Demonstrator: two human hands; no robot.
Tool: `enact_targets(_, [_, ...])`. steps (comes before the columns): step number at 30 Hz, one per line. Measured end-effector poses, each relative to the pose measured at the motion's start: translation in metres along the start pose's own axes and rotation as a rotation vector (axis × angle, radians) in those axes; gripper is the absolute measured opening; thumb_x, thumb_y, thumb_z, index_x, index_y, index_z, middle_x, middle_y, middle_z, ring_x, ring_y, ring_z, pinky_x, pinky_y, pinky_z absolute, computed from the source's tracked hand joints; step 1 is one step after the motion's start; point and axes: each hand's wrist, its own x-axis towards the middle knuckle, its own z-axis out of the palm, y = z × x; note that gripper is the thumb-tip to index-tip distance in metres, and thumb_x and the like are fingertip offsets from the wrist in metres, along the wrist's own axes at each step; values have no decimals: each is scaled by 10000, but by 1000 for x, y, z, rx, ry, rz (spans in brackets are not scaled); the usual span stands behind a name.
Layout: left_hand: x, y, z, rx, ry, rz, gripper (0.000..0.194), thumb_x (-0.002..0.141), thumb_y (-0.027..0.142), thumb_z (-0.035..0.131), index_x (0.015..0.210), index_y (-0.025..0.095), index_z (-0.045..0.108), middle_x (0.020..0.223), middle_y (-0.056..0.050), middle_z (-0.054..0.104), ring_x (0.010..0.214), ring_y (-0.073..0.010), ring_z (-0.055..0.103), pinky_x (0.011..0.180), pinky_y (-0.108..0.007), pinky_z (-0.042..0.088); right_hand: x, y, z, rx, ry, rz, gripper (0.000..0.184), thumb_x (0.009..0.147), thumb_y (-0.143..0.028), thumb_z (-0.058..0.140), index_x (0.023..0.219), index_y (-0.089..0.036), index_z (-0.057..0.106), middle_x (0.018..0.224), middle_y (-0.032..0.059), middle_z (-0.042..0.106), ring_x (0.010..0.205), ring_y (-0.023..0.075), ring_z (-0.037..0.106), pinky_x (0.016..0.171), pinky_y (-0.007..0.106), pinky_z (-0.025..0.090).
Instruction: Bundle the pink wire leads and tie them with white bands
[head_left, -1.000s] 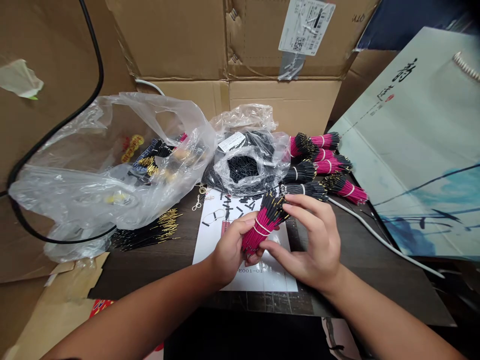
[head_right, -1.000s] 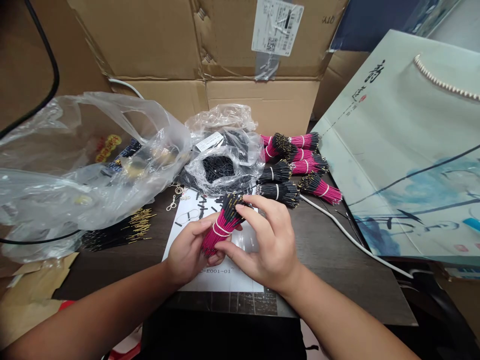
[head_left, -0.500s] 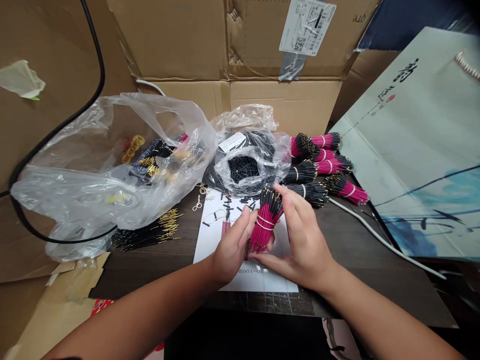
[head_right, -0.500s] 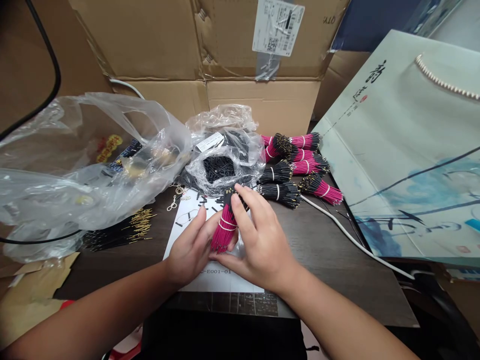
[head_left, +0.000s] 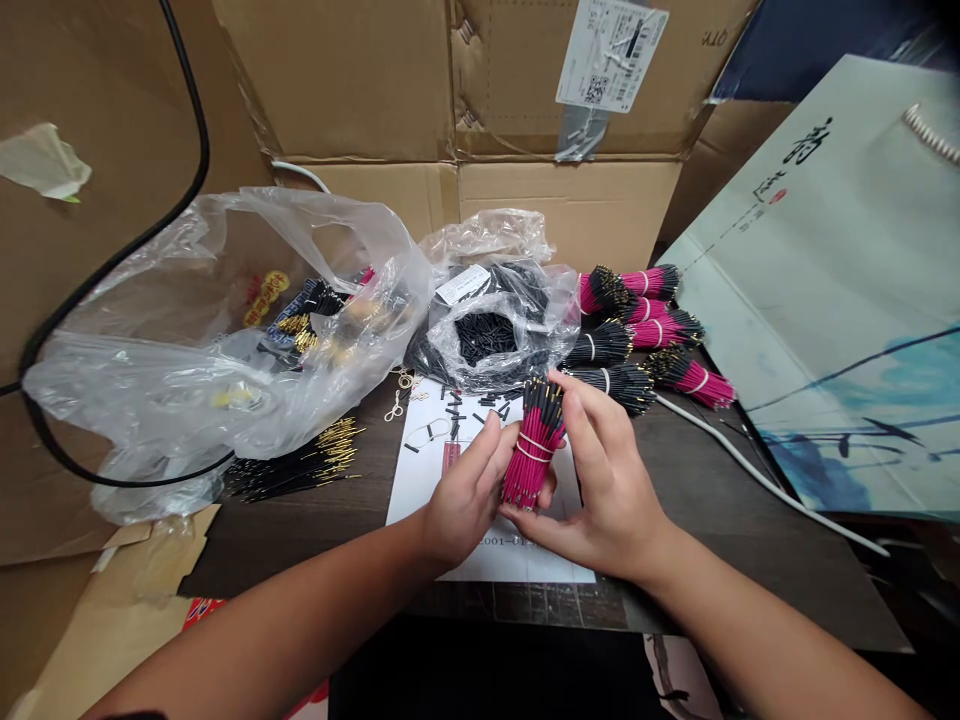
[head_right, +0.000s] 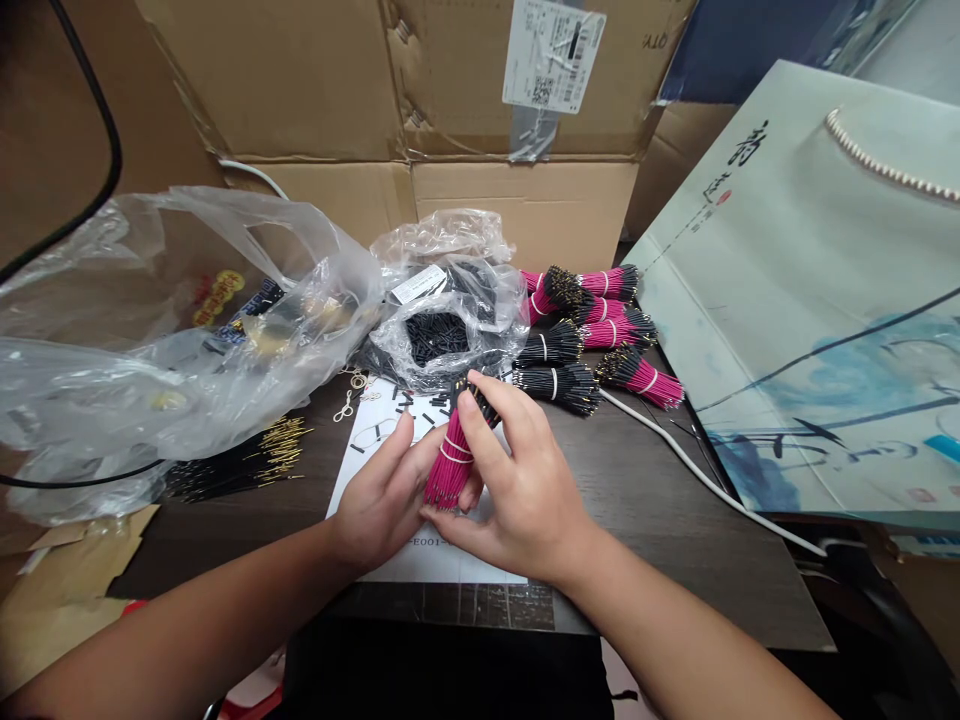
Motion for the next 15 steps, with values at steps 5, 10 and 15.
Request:
enact_targets(5, [0, -2, 2, 2, 10, -12, 689, 935, 730, 216, 1129, 185, 592, 752, -59, 600, 689, -199, 559, 627, -314, 378, 0, 1, 1, -27, 54, -21, 1115, 742, -451, 782, 1604, -187, 125, 1450, 206, 458, 1324, 369, 476, 1069, 605, 443])
enact_targets(10, [0, -4, -3, 97, 78, 4, 716, 942, 731, 170, 953, 175, 621, 605, -20, 544, 561, -152, 486, 584, -288, 372, -1, -2, -5, 80, 37, 19, 1117, 762, -679, 684, 1603, -181, 143, 1463, 198, 458, 1332, 373, 475, 1119, 634, 380])
enact_targets(15, [-4, -10, -7, 425, 163, 19, 802, 939, 730, 84, 670, 166, 587, 479, -13, 462, 473, -126, 421, 511, -272, 331, 5, 2, -2, 615, 117, 477, 699, 971, -628, 386, 1541, -226, 338, 1451, 156, 529, 1283, 280, 582, 1026, 513, 537])
